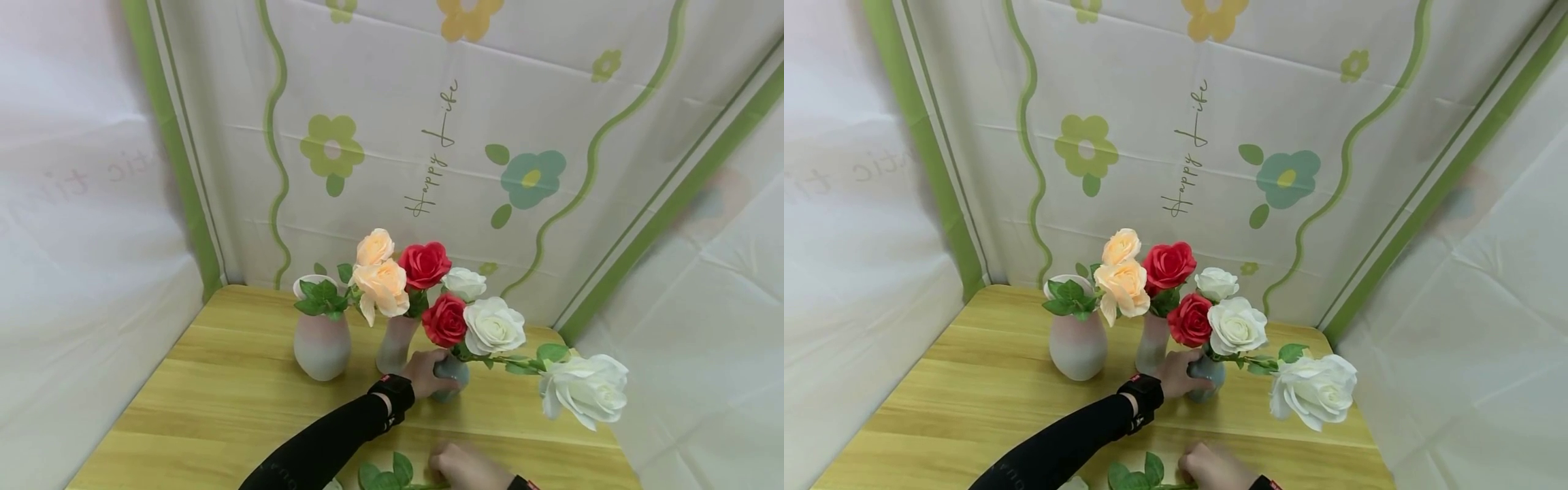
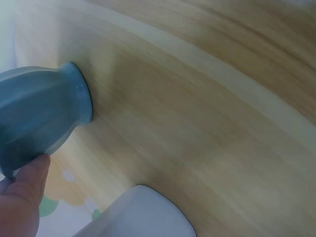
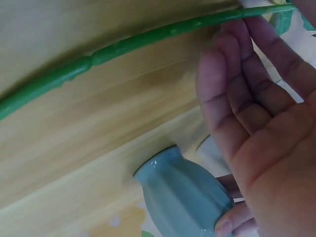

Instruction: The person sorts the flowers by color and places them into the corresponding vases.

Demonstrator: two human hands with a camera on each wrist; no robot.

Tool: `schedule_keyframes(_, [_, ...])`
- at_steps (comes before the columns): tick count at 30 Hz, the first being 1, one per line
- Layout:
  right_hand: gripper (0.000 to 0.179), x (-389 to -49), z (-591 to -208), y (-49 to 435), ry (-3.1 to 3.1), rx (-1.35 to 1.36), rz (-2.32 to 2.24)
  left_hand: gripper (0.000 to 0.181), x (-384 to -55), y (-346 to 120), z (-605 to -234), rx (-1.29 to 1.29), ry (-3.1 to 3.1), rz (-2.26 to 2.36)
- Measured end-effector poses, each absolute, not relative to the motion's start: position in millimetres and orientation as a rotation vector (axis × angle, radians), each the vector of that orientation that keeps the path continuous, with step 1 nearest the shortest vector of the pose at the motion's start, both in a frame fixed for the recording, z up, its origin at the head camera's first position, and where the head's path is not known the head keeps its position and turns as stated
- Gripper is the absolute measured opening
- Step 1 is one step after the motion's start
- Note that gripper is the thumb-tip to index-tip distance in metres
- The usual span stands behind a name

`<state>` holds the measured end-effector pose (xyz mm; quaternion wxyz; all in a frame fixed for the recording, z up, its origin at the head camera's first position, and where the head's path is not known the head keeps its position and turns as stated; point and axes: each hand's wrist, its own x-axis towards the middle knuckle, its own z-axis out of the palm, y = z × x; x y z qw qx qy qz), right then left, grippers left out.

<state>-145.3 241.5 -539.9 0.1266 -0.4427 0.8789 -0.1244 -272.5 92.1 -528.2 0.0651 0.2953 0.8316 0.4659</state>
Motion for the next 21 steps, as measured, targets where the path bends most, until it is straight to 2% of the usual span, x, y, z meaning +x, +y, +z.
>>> schedule_keyframes(5, [0.028,-143,-542,236,2.523,-1.258,-0.379,0.057,-274,94,-534,0.876,2.507,1.412])
schedule_keyframes(9, [0.029,-139,-542,230,2.593,-1.291,-0.23,0.057,-274,94,-535,0.87,2.504,1.41])
schedule_keyframes(16, [0.017,-137,-524,236,2.831,-1.444,0.091,0.058,-274,93,-535,0.872,2.503,1.398])
schedule_keyframes(21, [0.026,-137,-505,250,3.084,-1.534,0.071,0.057,-277,93,-538,0.918,2.52,1.41])
